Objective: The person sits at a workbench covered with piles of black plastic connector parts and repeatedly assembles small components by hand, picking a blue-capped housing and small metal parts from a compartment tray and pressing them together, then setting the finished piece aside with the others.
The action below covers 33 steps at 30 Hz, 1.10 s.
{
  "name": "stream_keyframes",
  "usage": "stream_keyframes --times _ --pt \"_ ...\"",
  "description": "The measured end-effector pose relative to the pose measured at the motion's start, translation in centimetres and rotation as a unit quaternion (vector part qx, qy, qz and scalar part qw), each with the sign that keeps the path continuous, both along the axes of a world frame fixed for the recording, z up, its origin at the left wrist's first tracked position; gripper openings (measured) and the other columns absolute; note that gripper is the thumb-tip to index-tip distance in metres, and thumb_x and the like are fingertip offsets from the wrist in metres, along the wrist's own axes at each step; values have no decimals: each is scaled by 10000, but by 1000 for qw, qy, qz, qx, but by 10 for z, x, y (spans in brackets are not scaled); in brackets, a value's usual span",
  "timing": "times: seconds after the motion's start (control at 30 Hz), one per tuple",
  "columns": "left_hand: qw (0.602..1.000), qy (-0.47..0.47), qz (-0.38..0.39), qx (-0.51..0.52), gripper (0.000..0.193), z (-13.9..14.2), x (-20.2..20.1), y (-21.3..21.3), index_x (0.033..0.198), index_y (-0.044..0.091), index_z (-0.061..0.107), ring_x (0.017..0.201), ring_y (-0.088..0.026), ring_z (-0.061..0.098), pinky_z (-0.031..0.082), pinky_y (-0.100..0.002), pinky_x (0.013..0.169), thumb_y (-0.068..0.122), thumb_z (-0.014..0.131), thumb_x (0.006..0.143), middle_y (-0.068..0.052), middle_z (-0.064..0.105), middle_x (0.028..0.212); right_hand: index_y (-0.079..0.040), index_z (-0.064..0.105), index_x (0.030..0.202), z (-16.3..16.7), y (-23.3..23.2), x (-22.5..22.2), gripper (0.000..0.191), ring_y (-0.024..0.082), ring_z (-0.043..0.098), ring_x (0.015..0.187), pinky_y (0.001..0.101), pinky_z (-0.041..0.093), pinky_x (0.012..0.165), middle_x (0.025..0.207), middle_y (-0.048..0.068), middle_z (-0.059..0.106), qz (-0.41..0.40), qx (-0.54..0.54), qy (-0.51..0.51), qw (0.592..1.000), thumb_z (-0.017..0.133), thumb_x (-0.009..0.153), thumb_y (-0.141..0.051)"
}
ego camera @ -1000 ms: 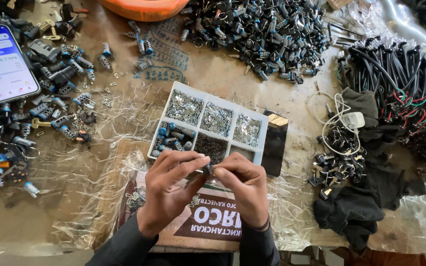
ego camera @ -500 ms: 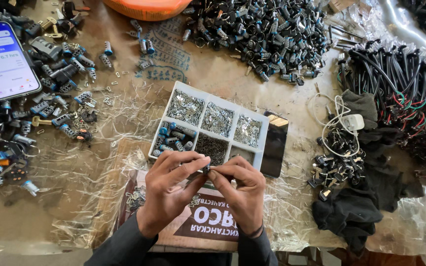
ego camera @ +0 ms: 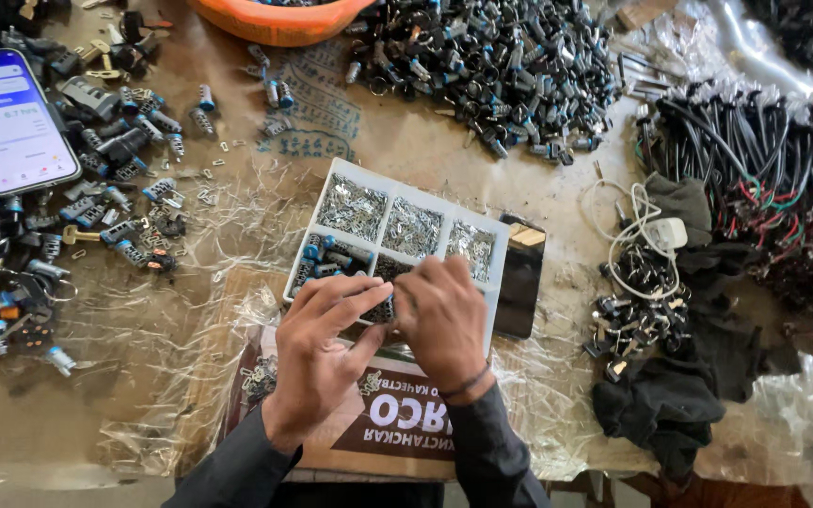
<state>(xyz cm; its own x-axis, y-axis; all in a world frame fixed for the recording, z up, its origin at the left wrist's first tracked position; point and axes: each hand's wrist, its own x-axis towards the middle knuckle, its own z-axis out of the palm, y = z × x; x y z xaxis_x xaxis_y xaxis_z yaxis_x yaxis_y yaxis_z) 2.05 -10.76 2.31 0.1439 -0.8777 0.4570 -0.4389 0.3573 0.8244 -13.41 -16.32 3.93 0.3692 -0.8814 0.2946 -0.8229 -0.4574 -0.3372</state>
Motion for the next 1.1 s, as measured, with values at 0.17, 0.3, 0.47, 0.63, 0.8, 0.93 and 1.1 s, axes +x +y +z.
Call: stream_keyframes --times 0.17,0.3,0.47,0.63,0.8,0.93,1.1 --pt "1000 -3 12 -3 465 2 1 -1 1183 101 733 1071 -278 653 535 -376 927 43 836 733 -67 714 1160 -91 769 945 2 -3 1 154 260 585 921 387 498 775 938 38 664 38 -34 -25 998 758 796 -128" --pt "1000 -12 11 -4 458 3 1 -1 1173 114 737 1032 -280 650 533 -384 892 82 851 730 -64 706 1124 -104 768 895 3 -6 7 80 261 607 891 372 495 758 911 31 673 28 -33 -32 999 775 816 -118" --pt "1000 -9 26 -4 475 2 2 0 1192 121 737 1012 -280 642 534 -387 864 123 863 734 -73 692 1100 -20 756 942 10 11 -7 95 170 593 816 273 464 702 897 50 645 -34 -14 -222 974 782 860 -61" --pt "999 -13 31 -28 471 1 3 0 1197 127 735 989 -269 635 529 -388 850 134 868 746 -51 687 1073 28 747 953 8 23 -12 62 93 550 785 234 436 674 908 43 643 27 193 -383 903 724 924 -22" --pt "999 -20 30 -28 463 1 4 1 1200 131 739 981 -265 632 530 -384 842 127 863 753 -50 685 1069 30 746 963 4 23 -11 62 85 551 773 226 438 668 902 39 647 32 175 -359 916 729 915 -6" --pt "999 -22 21 -28 469 0 4 2 1205 125 740 969 -275 626 523 -383 820 119 863 752 -60 679 1062 30 756 959 -3 25 -15 80 86 578 777 225 455 674 888 37 658 24 160 -352 922 749 882 13" --pt "999 -21 20 -46 466 0 4 2 1210 130 738 971 -268 636 525 -373 830 121 866 762 -47 683 1066 43 775 952 -21 25 -18 91 86 574 765 229 437 649 870 40 647 19 233 -454 860 770 862 41"
